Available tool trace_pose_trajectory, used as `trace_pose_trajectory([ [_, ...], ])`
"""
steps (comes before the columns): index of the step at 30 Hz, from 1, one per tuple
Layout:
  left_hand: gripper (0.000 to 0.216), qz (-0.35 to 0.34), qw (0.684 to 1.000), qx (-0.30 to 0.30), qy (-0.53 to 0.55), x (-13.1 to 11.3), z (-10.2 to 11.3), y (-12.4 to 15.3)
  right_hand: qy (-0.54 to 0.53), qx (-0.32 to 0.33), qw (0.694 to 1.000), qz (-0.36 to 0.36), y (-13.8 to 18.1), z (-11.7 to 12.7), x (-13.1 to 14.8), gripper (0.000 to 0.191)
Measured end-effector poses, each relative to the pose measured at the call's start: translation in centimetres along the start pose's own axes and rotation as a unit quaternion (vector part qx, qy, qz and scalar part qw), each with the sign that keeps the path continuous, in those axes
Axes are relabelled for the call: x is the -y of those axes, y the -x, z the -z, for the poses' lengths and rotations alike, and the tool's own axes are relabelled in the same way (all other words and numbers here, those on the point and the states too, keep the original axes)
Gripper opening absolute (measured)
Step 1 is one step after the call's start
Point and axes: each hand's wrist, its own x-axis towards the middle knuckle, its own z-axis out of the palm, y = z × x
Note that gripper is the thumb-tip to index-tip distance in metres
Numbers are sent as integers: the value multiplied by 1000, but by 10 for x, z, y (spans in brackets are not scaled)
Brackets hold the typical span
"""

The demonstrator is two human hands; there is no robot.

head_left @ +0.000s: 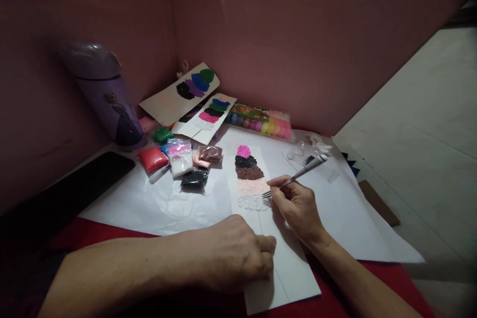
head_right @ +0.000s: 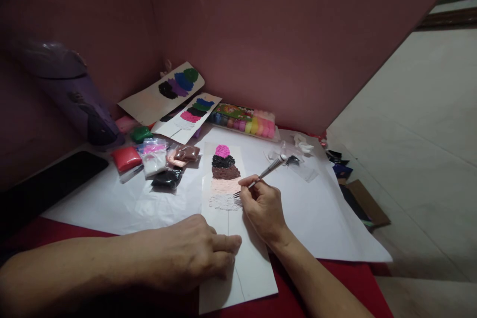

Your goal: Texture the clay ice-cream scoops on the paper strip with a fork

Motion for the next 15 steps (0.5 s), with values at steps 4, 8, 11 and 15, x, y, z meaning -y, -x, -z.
trace_pose_trajectory([
  [4,8,3,1000,4,-1,0,2,-1,21,-5,1000,14,1,1,2,8],
  [8,8,6,1000,7,-3,-2,1,0,38,-24,999,13,0,2,2,7],
  [11,6,8,1000,10,-5,-2,2,1,36,-21,999,2,0,2,2,6],
  [15,7,8,1000,8,-3,-1,3,-1,41,-31,999,-2,-1,2,0,6],
])
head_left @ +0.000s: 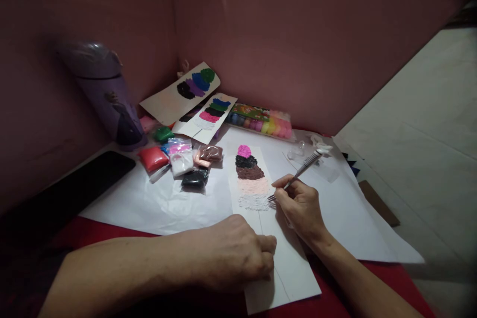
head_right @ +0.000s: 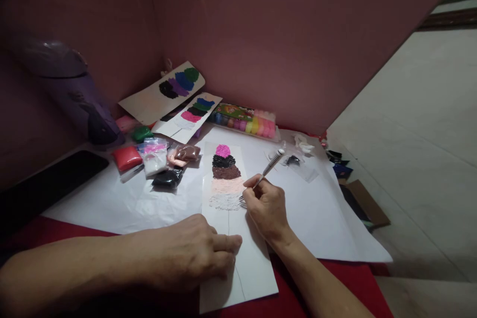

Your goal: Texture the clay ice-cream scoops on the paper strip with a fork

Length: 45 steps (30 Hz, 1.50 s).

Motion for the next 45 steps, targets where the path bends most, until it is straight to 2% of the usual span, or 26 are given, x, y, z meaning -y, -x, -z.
trace_pose_trajectory([
  [14,6,-7,1000,-26,6,0,-1,1,20,-9,1000,-8,-3,4,-2,11],
  [30,7,-7,1000,-2,1,-1,-2,2,6,38,999,-24,-1,0,0,13],
  [45,6,-11,1000,-21,8,-1,-2,1,51,32,998,-25,-4,1,-1,14],
])
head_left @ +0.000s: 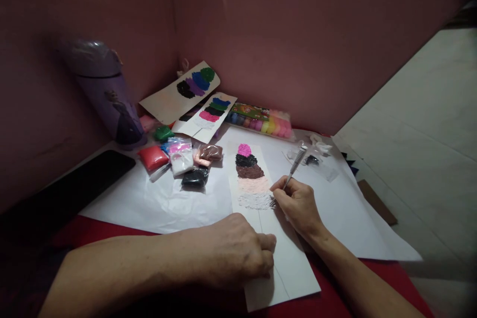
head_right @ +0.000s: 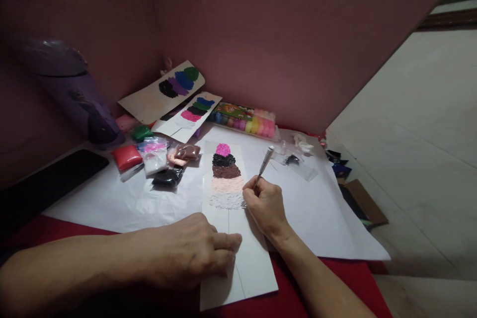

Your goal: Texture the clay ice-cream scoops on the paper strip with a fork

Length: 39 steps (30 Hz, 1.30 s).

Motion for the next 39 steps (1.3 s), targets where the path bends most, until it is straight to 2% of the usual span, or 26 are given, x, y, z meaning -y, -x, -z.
trace_pose_trajectory([
  [9,6,4,1000,8,-6,1,0,-1,37,-5,999,-4,-2,1,-3,15],
  [18,4,0,1000,-10,10,0,1,0,67,-27,997,-3,-4,1,-7,13],
  [27,8,4,1000,11,-2,1,-1,0,50,-79,996,-11,-6,6,-9,13],
  [39,7,4,1000,15,-4,2,-2,0,41,-84,995,-30,-7,7,-12,13],
])
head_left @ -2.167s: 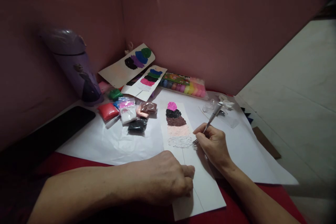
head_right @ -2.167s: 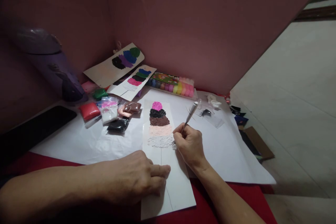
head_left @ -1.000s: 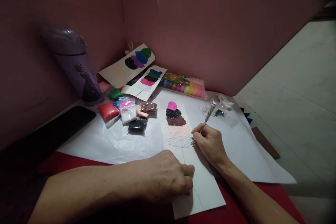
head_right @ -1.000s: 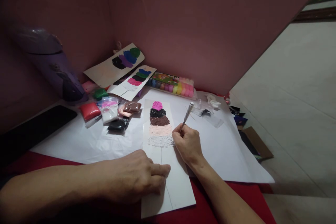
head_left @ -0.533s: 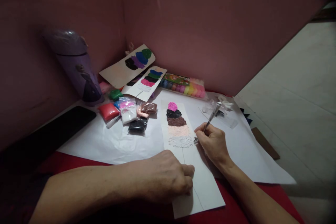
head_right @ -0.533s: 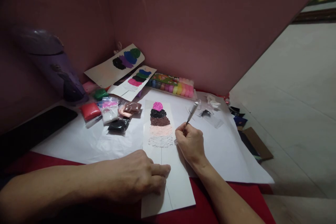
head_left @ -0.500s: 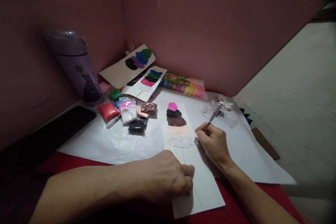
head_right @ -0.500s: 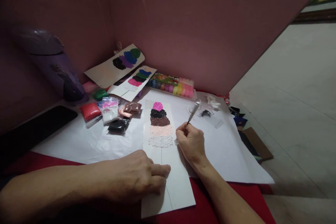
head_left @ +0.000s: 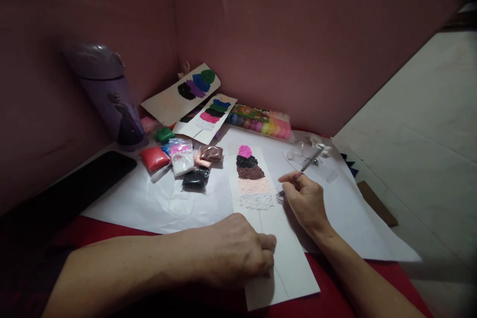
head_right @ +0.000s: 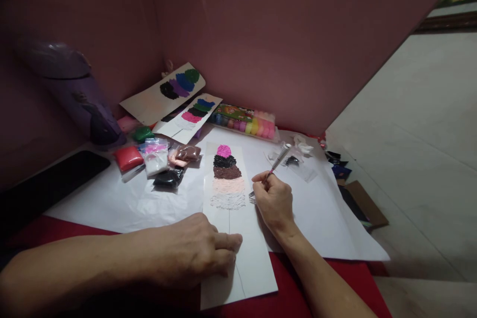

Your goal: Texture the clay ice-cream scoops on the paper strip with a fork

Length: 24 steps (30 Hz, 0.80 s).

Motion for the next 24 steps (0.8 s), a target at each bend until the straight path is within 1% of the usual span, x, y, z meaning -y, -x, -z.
trace_pose_trajectory([
  [7,9,-1,1000,3,2,-1,2,0,-26,-11,1000,0,-1,-2,1,18],
  [13,10,3,1000,6,1,-1,3,-1,-73,7,997,-15,0,-2,4,22],
  [17,10,3,1000,3,-1,-1,1,0,-88,7,996,-6,1,-1,5,24],
  [21,9,0,1000,-4,-1,0,0,0,-105,9,994,10,1,-2,5,34],
  [24,7,0,1000,-4,-4,2,-1,0,-125,8,992,6,2,-2,6,40],
])
